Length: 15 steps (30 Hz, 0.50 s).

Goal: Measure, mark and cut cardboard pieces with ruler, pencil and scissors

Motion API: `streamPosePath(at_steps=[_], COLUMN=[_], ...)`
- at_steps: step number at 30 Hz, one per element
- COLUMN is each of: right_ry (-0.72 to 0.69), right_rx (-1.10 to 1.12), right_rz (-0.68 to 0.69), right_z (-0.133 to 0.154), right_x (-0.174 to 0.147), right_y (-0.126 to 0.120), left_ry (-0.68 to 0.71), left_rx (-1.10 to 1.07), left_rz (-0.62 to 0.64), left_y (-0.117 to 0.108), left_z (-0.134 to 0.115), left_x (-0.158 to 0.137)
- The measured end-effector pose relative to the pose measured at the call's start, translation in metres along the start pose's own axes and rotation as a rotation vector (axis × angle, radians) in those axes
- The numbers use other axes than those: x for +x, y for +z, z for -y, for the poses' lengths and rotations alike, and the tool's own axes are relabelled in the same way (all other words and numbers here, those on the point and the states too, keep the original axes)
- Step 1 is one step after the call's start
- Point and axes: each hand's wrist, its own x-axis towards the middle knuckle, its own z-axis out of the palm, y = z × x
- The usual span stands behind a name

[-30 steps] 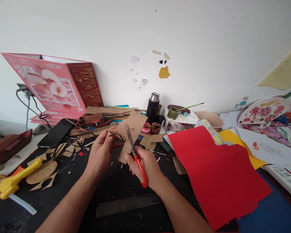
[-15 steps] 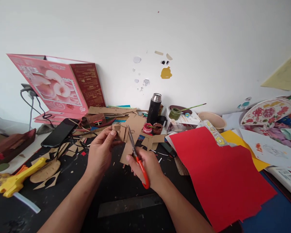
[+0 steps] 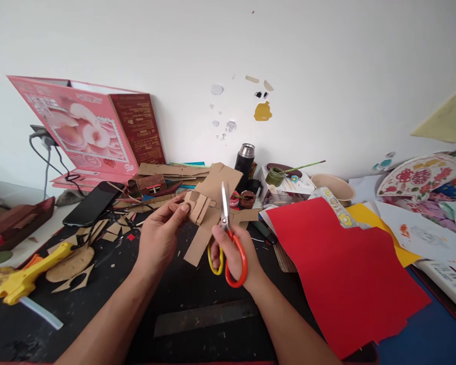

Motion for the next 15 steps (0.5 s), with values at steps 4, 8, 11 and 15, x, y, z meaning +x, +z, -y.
streamPosePath(at_steps=[4, 8, 11, 15], right_ry=[-0.016, -0.03, -0.049, -0.033], right_rx=[0.063, 0.059, 0.015, -0.052], right_rz=[-0.16, -0.191, -0.153, -0.096], right_z=[0.006, 0.007, 0.008, 0.01], right_x=[0.006, 0.01, 0.011, 0.01], right_y=[-0.005, -0.012, -0.014, -0.015], left_ry=[-0.062, -0.108, -0.161, -0.161], left_rx=[-0.075, -0.135, -0.136, -0.027], left_rz=[0.045, 0.086, 0.169, 0.317], left_y=[0.007, 0.011, 0.006, -0.005], left_z=[-0.005, -0.012, -0.013, -0.014], left_x=[-0.003, -0.002, -0.001, 0.001])
